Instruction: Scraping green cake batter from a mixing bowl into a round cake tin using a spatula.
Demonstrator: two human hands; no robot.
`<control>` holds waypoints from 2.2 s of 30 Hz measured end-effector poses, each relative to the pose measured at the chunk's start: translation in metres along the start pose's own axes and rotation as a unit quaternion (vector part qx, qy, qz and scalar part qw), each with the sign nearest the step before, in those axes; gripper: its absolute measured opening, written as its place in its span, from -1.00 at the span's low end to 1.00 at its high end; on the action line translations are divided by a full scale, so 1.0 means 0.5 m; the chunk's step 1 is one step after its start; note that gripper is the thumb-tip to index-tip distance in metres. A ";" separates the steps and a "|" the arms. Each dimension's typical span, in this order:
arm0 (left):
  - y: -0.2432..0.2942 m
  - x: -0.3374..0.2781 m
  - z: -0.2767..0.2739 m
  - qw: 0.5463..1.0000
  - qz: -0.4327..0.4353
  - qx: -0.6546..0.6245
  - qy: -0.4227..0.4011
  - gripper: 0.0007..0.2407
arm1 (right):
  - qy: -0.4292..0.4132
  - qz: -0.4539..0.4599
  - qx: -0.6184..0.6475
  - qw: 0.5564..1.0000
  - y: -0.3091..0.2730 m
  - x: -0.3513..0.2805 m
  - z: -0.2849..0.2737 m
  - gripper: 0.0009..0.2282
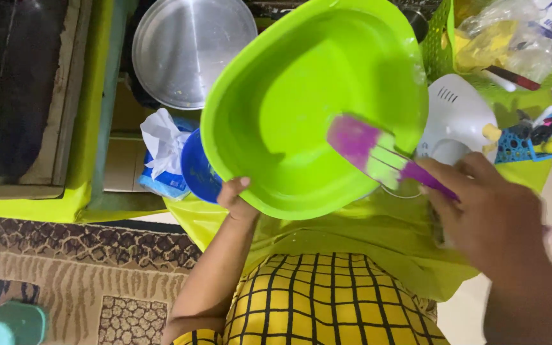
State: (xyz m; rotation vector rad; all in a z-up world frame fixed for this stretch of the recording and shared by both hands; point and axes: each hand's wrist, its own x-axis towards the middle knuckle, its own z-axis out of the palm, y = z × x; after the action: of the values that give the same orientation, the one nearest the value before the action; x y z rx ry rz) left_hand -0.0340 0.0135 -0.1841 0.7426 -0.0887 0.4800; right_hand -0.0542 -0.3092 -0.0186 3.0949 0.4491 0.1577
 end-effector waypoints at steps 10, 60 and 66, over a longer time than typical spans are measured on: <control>0.018 -0.015 -0.067 0.955 -0.192 -0.214 -0.068 -0.42 | -0.222 -0.140 -0.123 0.957 -0.034 0.107 -0.024 -0.57; 0.020 0.016 0.122 0.989 0.002 -0.023 -0.147 -0.53 | -0.030 0.123 0.837 0.533 -0.240 0.110 0.166 -0.66; -0.036 -0.010 0.022 0.990 -0.069 0.015 0.118 -0.43 | 0.016 0.076 0.784 0.616 -0.196 0.120 0.123 -0.67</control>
State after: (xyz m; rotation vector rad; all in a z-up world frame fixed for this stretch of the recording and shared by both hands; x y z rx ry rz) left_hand -0.0295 -0.0076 -0.1885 0.7107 0.1909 0.4350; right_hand -0.0184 -0.1981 -0.0762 4.8810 0.4107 -0.5109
